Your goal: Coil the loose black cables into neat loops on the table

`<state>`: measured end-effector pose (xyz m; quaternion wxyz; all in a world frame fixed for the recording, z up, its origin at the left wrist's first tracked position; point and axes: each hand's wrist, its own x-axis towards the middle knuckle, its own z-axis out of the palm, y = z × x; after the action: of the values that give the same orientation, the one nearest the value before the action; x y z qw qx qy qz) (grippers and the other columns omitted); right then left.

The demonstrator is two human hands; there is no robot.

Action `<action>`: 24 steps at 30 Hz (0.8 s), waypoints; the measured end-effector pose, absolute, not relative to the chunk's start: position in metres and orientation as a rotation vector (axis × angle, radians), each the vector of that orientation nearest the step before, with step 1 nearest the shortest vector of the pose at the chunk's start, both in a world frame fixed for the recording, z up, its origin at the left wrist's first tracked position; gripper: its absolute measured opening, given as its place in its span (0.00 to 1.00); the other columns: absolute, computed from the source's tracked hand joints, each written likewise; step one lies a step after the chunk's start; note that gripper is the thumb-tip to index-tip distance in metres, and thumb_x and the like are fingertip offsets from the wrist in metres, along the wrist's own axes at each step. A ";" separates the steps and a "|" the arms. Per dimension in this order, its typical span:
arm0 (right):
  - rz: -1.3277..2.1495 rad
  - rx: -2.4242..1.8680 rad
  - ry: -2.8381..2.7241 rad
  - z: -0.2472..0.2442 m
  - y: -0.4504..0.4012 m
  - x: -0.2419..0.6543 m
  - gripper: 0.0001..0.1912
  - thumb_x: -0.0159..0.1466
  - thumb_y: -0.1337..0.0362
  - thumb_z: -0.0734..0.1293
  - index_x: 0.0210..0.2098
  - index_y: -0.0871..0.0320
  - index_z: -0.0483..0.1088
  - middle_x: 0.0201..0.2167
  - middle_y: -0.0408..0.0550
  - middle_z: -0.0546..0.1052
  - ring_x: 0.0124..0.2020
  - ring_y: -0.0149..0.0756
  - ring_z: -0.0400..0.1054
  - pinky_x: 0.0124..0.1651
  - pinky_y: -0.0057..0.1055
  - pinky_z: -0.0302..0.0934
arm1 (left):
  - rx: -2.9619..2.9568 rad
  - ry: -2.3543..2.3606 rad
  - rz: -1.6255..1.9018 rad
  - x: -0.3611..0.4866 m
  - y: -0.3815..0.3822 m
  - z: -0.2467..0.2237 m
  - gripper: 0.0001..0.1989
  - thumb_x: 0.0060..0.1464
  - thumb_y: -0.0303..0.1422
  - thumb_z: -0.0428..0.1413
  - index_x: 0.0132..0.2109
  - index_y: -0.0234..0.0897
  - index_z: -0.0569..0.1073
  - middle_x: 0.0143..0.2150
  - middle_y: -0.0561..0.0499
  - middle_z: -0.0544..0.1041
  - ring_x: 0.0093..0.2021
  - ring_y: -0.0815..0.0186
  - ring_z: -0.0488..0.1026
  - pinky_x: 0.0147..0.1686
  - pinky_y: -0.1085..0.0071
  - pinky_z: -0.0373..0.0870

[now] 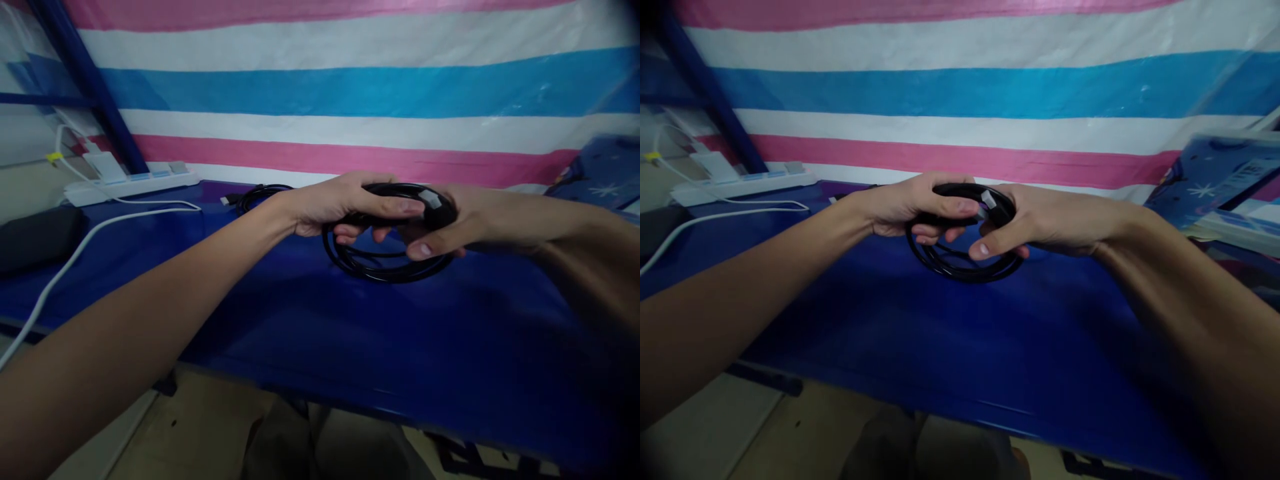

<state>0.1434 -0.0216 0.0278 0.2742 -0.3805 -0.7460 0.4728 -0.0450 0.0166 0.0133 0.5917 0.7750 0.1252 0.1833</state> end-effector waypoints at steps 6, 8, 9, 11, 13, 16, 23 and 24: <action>1.175 -1.004 -2.081 0.023 -0.012 0.144 0.20 0.51 0.69 0.72 0.45 0.56 0.71 0.28 0.40 0.72 0.21 0.21 0.59 0.20 0.19 0.56 | 1.904 0.412 0.644 -0.039 0.029 0.006 0.12 0.55 0.39 0.56 0.39 0.34 0.71 0.23 0.56 0.64 0.19 0.79 0.58 0.18 0.79 0.54; 1.082 -1.070 -1.920 0.019 -0.010 0.141 0.20 0.51 0.68 0.72 0.43 0.58 0.69 0.24 0.40 0.68 0.17 0.19 0.53 0.15 0.19 0.48 | 1.921 0.488 0.816 -0.037 0.033 0.003 0.13 0.55 0.41 0.55 0.35 0.34 0.69 0.22 0.56 0.63 0.19 0.79 0.58 0.19 0.78 0.55; 1.034 -1.086 -1.857 0.017 -0.009 0.140 0.20 0.50 0.69 0.72 0.42 0.58 0.68 0.23 0.39 0.67 0.16 0.20 0.52 0.15 0.20 0.47 | 1.925 0.525 0.882 -0.036 0.034 0.002 0.13 0.55 0.41 0.55 0.34 0.34 0.69 0.22 0.56 0.63 0.20 0.78 0.59 0.20 0.78 0.55; 0.936 -1.086 -1.805 0.013 -0.007 0.137 0.22 0.49 0.70 0.72 0.43 0.58 0.68 0.22 0.39 0.65 0.16 0.22 0.54 0.16 0.22 0.49 | 1.929 0.581 0.936 -0.036 0.036 0.002 0.13 0.54 0.41 0.57 0.34 0.34 0.68 0.23 0.55 0.64 0.21 0.78 0.60 0.21 0.77 0.55; 0.814 -1.107 -1.826 0.011 -0.006 0.135 0.30 0.47 0.71 0.71 0.50 0.57 0.65 0.23 0.40 0.66 0.18 0.24 0.58 0.17 0.23 0.53 | 1.940 0.608 0.925 -0.038 0.037 0.002 0.13 0.53 0.40 0.58 0.36 0.34 0.68 0.24 0.54 0.65 0.22 0.77 0.61 0.21 0.76 0.54; 0.616 -1.249 -1.946 0.008 -0.002 0.135 0.46 0.46 0.71 0.71 0.63 0.55 0.52 0.27 0.42 0.69 0.23 0.29 0.63 0.22 0.25 0.58 | 1.936 0.627 0.946 -0.039 0.038 0.001 0.11 0.54 0.38 0.57 0.37 0.34 0.68 0.28 0.51 0.68 0.25 0.74 0.65 0.22 0.76 0.53; -0.259 -0.993 -2.293 -0.006 0.006 0.134 0.45 0.59 0.60 0.64 0.69 0.58 0.36 0.58 0.61 0.59 0.54 0.48 0.61 0.52 0.45 0.61 | 1.752 0.741 1.005 -0.035 0.040 -0.007 0.05 0.51 0.27 0.54 0.34 0.35 0.64 0.25 0.55 0.60 0.19 0.79 0.54 0.20 0.75 0.50; -0.359 -0.995 -2.306 -0.008 0.006 0.134 0.40 0.61 0.59 0.61 0.68 0.58 0.40 0.58 0.61 0.58 0.55 0.50 0.60 0.53 0.46 0.60 | 1.706 0.742 0.981 -0.035 0.038 -0.007 0.04 0.51 0.26 0.53 0.33 0.35 0.63 0.24 0.56 0.59 0.18 0.80 0.52 0.19 0.75 0.48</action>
<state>0.1339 0.0063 -0.0076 0.2976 -0.3745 -0.8677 -0.1349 -0.0346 0.0382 -0.0066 0.4962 0.7042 0.3065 0.4050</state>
